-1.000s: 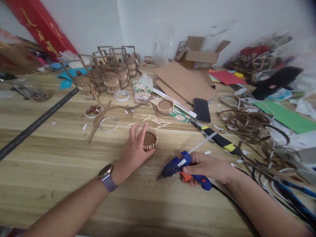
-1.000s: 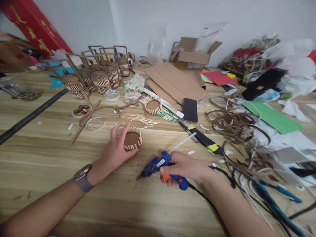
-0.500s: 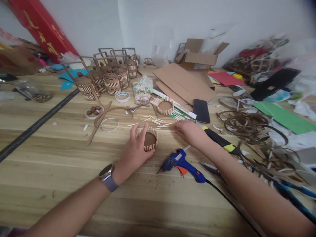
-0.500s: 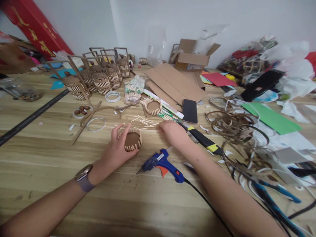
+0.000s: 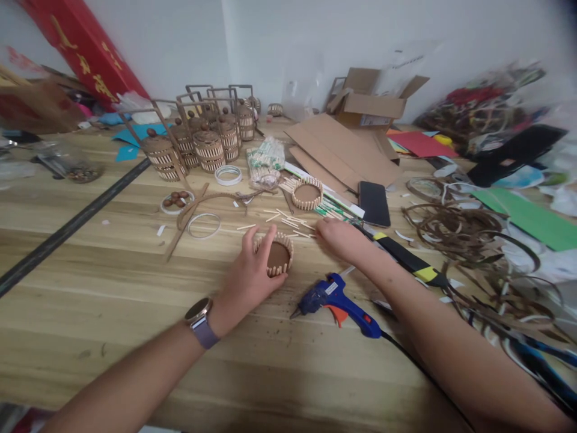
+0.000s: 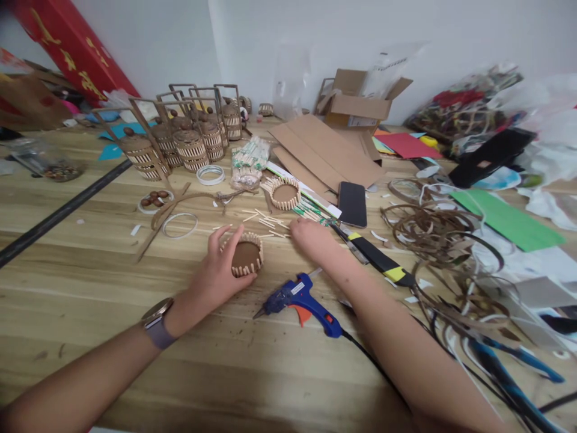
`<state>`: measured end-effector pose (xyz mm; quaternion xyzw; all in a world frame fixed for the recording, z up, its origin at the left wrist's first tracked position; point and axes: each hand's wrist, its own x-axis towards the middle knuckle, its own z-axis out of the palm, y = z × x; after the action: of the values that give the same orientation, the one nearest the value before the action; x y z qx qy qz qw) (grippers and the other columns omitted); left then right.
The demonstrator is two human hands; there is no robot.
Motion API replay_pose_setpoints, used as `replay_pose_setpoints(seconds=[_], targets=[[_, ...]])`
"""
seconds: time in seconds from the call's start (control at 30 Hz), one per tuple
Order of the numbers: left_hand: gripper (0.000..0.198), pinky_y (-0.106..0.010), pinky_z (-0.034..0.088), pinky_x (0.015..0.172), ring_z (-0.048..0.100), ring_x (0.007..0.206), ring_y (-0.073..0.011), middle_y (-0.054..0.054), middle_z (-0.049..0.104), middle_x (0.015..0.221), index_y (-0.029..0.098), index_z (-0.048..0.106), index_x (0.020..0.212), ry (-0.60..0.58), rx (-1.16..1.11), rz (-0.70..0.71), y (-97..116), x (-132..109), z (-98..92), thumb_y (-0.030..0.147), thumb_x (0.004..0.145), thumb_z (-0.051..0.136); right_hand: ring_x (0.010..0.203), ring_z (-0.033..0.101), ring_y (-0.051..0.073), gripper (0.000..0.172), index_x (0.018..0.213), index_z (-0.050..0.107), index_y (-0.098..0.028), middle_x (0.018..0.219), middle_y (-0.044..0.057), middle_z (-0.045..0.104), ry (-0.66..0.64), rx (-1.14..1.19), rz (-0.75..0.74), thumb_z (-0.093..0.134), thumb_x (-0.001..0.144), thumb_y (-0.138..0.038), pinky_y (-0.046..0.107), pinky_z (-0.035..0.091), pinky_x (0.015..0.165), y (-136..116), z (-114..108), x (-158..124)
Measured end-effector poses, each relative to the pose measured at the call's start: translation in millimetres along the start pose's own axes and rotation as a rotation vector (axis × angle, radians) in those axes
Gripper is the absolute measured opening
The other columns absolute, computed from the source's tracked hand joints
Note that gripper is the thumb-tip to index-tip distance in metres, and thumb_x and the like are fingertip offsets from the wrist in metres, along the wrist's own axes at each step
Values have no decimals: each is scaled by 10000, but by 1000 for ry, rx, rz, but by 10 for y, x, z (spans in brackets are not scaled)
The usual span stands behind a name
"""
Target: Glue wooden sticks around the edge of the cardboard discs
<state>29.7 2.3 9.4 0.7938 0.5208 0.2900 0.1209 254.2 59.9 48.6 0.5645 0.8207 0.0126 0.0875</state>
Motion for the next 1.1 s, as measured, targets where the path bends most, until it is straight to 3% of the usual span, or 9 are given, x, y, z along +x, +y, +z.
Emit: replay_pose_setpoints(seconds=[0.23, 0.5, 0.7, 0.83, 1.0, 1.1], targets=[[1027, -505, 508, 966, 444, 1298, -360, -142, 241, 1450, 325, 195, 1470, 21, -7, 11, -19, -2, 27, 222, 655, 811, 986, 639, 238, 258, 1092, 558, -120, 1083, 161, 679, -71, 48, -31, 410, 898, -40, 276, 433, 751, -9, -52, -37], [1013, -508, 506, 968, 434, 1304, -367, -146, 228, 1449, 318, 206, 1466, 1, -1, -4, -7, 1, 12, 225, 658, 811, 810, 649, 183, 285, 1028, 575, -164, 948, 86, 713, -171, 182, -81, 524, 772, -50, 221, 399, 620, 103, -37, 51], [993, -499, 508, 966, 446, 1297, -365, -159, 235, 1453, 288, 226, 1464, -5, 5, -13, -10, 0, 11, 231, 661, 808, 813, 629, 208, 214, 1016, 576, -134, 951, 128, 695, -80, 228, -77, 457, 841, -100, 257, 399, 661, 82, -1, -60], [1024, -504, 506, 968, 445, 1297, -357, -140, 234, 1455, 328, 191, 1473, -3, -15, 1, -13, -3, 10, 233, 662, 809, 766, 599, 176, 147, 941, 584, -158, 912, 96, 676, -5, 290, -103, 465, 856, -137, 247, 405, 660, 44, -157, -194], [1022, -509, 499, 976, 447, 1293, -351, -134, 246, 1449, 329, 199, 1467, 19, -10, 22, -26, -3, 20, 227, 655, 810, 675, 571, 141, 126, 879, 624, -184, 762, 18, 649, 109, 626, -294, 499, 869, -194, 236, 416, 632, -116, -401, -380], [1013, -507, 501, 974, 459, 1282, -346, -144, 244, 1454, 311, 214, 1463, 14, -3, 24, -32, -2, 28, 236, 652, 815, 741, 576, 148, 168, 899, 662, -178, 820, 40, 650, 168, 702, -428, 501, 897, -225, 251, 434, 681, -239, -434, -421]])
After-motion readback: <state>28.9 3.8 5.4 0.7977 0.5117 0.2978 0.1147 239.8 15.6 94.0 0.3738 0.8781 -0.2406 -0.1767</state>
